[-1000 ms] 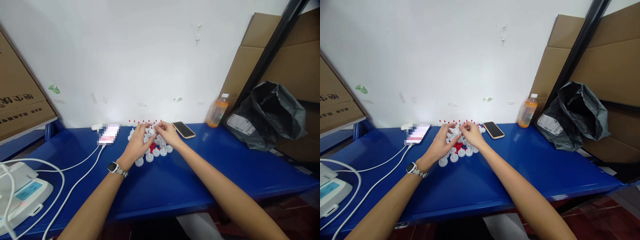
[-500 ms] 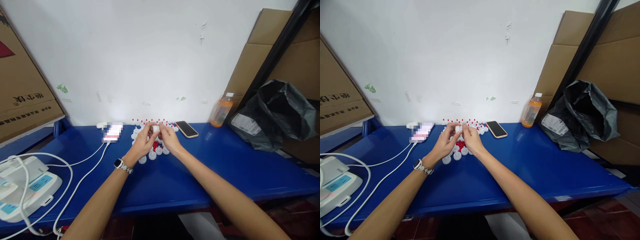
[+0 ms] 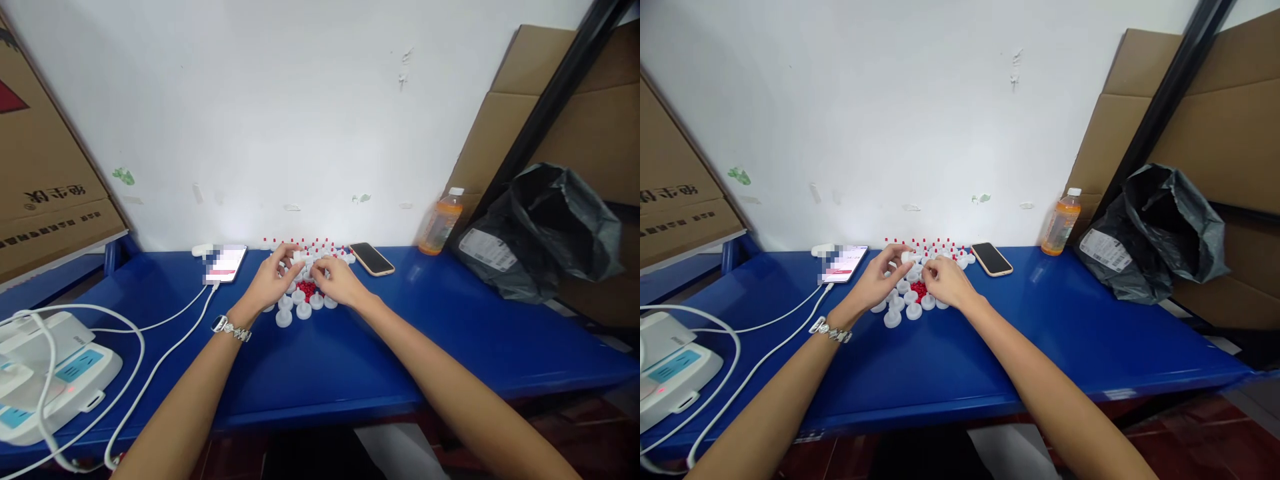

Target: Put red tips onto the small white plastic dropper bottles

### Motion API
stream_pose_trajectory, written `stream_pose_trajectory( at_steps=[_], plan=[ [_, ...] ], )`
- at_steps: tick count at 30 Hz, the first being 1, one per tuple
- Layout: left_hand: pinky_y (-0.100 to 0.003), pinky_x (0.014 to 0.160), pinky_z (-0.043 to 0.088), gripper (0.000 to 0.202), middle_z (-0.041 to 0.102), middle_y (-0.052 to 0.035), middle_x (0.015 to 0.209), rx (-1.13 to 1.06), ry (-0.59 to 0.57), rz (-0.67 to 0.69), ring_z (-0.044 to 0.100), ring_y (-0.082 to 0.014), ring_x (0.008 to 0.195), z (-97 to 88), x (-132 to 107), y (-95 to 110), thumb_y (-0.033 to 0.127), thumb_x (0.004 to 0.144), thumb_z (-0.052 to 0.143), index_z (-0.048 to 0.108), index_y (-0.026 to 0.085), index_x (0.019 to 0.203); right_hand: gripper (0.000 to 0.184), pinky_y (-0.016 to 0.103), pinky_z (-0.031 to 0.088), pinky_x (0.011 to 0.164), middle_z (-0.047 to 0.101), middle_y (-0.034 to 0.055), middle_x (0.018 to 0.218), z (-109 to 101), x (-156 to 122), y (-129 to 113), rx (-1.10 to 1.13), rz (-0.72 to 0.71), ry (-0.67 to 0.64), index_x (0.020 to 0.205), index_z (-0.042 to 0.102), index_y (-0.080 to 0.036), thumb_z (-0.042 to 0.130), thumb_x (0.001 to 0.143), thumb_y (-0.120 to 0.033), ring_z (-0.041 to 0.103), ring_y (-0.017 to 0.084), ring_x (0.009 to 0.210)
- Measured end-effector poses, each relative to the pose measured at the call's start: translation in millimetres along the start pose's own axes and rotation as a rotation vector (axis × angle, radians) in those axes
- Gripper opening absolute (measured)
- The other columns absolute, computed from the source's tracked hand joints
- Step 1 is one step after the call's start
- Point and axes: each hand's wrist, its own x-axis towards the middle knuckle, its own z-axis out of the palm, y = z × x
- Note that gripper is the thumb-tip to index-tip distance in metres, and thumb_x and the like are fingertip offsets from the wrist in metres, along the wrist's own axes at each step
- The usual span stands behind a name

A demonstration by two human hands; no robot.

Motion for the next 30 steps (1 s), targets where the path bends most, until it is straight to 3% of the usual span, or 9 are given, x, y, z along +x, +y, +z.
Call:
stream_pose_trajectory(
  at_steps=[2,5,10,12,15,19,23,27,30],
  plan=[
    [-0.028,0.07,0.047,0.031,0.065,-0.0054,0.108,0.063,-0.046,0.009,0.059,-0.0151,0.083,1.0,-1,2,0.04,0.091,0.059,0.057,0.022,0.116,0.023,0.028,0.037,0.072,0.061,0.0021,0.077,1,0,2,0.052,0.019,-0.006,0.076,0.065,-0.018,0.048,0.09,-0.026,0.053,0.015,0.075],
    [-0.03,0.071,0.047,0.029,0.066,-0.0053,0.11,0.129,-0.084,0.005,0.061,-0.0173,0.087,5.8,-2,4,0.04,0.088,0.062,0.058,0.022,0.111,0.026,0.027,0.038,0.066,0.059,-0.0002,0.072,-1,1,2,0.296,0.087,0.048,0.086,0.064,-0.019,0.046,0.093,-0.036,0.053,0.015,0.068],
    [-0.031,0.075,0.048,0.034,0.068,-0.0037,0.109,0.167,-0.085,0.025,0.063,-0.0183,0.093,20.0,-1,11,0.045,0.087,0.064,0.057,0.022,0.112,0.024,0.025,0.039,0.058,0.057,-0.0026,0.064,-9,3,2,0.552,0.087,0.094,0.083,0.057,-0.019,0.061,0.081,-0.043,0.05,0.012,0.057],
    [-0.032,0.075,0.048,0.039,0.068,-0.0038,0.112,0.176,-0.074,0.017,0.063,-0.0188,0.096,25.1,-1,15,0.047,0.086,0.065,0.056,0.023,0.115,0.02,0.025,0.038,0.057,0.056,-0.0027,0.063,-19,3,8,0.494,0.095,0.182,0.078,0.056,-0.019,0.062,0.078,-0.039,0.049,0.012,0.056],
    [-0.033,0.075,0.048,0.036,0.068,-0.0041,0.113,0.2,-0.076,0.01,0.062,-0.0189,0.095,29.6,-2,20,0.048,0.088,0.062,0.057,0.023,0.113,0.012,0.024,0.034,0.054,0.053,-0.0045,0.058,-38,0,24,0.233,0.188,0.312,0.072,0.055,-0.02,0.063,0.072,-0.028,0.046,0.011,0.053],
    [-0.034,0.078,0.048,0.026,0.067,-0.0042,0.105,0.221,-0.112,0.055,0.06,-0.019,0.091,32.2,-1,20,0.045,0.093,0.054,0.062,0.022,0.103,0.007,0.024,0.033,0.054,0.06,-0.0024,0.061,-48,-8,42,-0.073,0.321,0.143,0.065,0.057,-0.02,0.064,0.065,-0.019,0.05,0.012,0.056],
    [-0.035,0.078,0.047,0.025,0.065,-0.0047,0.101,0.261,-0.138,0.068,0.059,-0.0201,0.089,35.5,6,20,0.043,0.095,0.051,0.062,0.022,0.099,0.003,0.024,0.036,0.058,0.067,0.001,0.07,-43,-10,45,-0.133,0.344,-0.077,0.068,0.064,-0.019,0.066,0.067,-0.02,0.057,0.014,0.064],
    [-0.037,0.081,0.046,0.022,0.063,-0.0057,0.099,0.332,-0.181,0.108,0.059,-0.0229,0.093,41.0,21,21,0.039,0.095,0.049,0.063,0.022,0.096,0.019,0.027,0.041,0.064,0.07,0.0047,0.079,-41,0,46,-0.215,0.403,0.039,0.085,0.068,-0.02,0.062,0.081,-0.037,0.061,0.018,0.07],
    [-0.04,0.085,0.045,0.022,0.063,-0.0063,0.096,0.348,-0.175,0.139,0.059,-0.0237,0.094,46.4,29,18,0.036,0.096,0.046,0.063,0.021,0.094,0.026,0.03,0.043,0.07,0.072,0.0069,0.091,-39,15,49,-0.324,0.409,0.079,0.101,0.068,-0.023,0.063,0.082,-0.04,0.064,0.021,0.079]
  ],
)
